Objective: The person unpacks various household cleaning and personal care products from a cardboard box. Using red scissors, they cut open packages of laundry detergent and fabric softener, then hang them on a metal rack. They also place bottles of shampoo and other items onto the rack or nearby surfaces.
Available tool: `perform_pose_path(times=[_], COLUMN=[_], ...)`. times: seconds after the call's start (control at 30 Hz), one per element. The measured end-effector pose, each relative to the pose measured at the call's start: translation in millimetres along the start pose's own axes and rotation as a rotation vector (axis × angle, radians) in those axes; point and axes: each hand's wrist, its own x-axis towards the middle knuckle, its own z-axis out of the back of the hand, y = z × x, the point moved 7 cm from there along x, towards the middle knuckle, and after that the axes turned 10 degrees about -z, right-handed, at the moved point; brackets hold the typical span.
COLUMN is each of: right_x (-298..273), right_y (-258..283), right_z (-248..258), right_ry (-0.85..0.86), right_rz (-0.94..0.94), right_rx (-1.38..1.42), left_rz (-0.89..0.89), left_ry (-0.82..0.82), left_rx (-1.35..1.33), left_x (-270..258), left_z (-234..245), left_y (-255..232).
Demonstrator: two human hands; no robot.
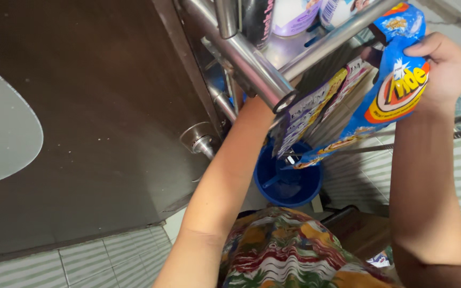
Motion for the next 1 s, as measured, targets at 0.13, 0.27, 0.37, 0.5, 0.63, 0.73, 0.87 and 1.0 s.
perform_pose_path(times=[0.13,0.27,0.37,0.5,0.63,0.73,0.87,1.0], right_x=[7,3,-1,-7,-7,-7,-7,-13], right_y=[-1,-3,3,9,2,-4,3,21], right_z=[13,11,14,17,19,37,47,28], right_ry=[0.006,-0.052,-0.114,-0.155,-0.031,-0.128,-0.108,-0.141], right_rz=[-0.015,-0.044,-0.048,-0.143,-0.258,-0.328,-0.360,-0.339], right_rx=[0.023,0.022,0.024,0.118,-0.025,-0.022,-0.131,-0.096], left_rz=[0.057,0.133,0.166,0.195,0.211,0.198,0.098,0.331], left_ry=[0.031,0.070,0.066,0.056,0.036,-0.023,-0.233,0.318], left_rx=[0.028,0.059,0.042,0.012,-0.006,-0.038,-0.086,-0.242], left_x=[-15,-32,-28,-21,-15,-4,-12,-68], left_z=[-5,-8,-6,4,28,58,118,97], left_y=[6,16,23,23,9,-24,-95,-119])
